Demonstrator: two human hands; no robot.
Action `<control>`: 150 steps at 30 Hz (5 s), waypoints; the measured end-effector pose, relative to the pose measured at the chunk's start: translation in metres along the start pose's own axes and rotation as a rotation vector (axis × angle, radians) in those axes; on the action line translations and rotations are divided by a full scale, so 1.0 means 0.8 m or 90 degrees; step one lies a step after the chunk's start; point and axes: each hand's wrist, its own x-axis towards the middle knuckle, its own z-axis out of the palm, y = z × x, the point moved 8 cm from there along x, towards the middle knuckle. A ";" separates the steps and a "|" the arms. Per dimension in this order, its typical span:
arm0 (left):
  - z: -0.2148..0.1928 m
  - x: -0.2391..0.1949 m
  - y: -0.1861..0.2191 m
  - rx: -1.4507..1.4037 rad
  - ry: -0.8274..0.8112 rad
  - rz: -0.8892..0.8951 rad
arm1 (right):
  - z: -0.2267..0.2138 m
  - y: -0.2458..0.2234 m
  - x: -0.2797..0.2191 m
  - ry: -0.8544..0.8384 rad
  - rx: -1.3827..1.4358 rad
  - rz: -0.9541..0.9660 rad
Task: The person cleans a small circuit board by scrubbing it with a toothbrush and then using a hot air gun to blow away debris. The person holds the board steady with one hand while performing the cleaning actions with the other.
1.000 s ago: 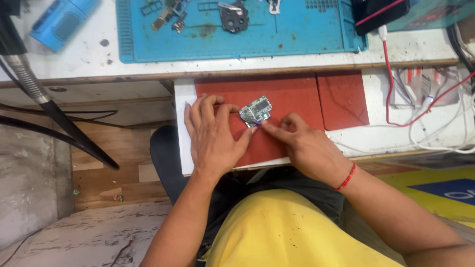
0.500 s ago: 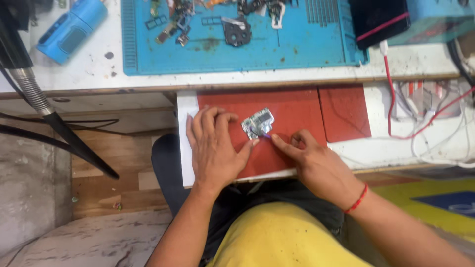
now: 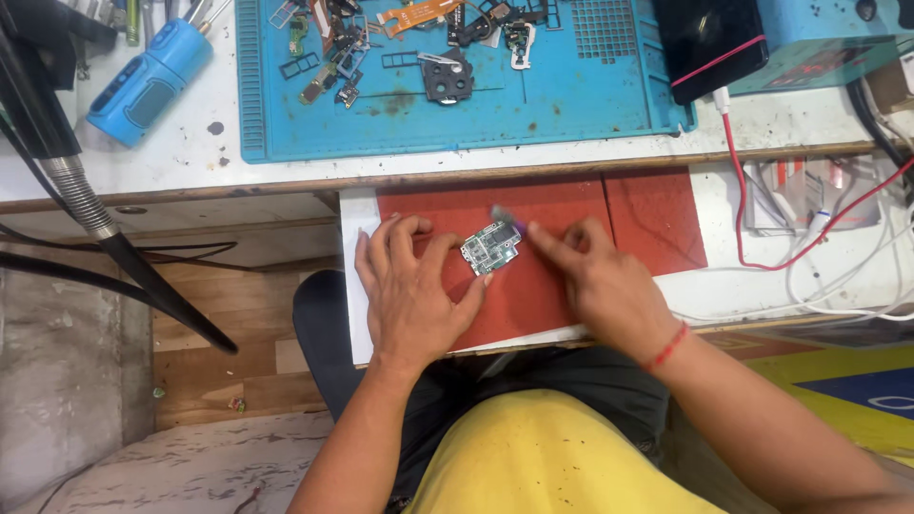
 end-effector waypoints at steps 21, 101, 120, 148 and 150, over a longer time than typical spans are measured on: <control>-0.003 0.000 -0.004 -0.013 0.013 -0.013 | -0.005 -0.022 0.003 0.012 0.041 0.004; 0.002 0.000 -0.004 -0.003 0.004 -0.004 | 0.005 -0.017 -0.006 0.000 0.054 0.022; -0.001 0.002 -0.008 -0.041 0.015 -0.014 | 0.021 -0.048 -0.010 -0.109 0.037 -0.044; -0.003 0.000 0.001 0.016 0.020 0.016 | 0.011 -0.033 -0.012 -0.037 0.083 -0.026; 0.001 -0.004 0.002 0.010 0.016 0.026 | 0.002 -0.029 -0.015 0.031 0.094 0.001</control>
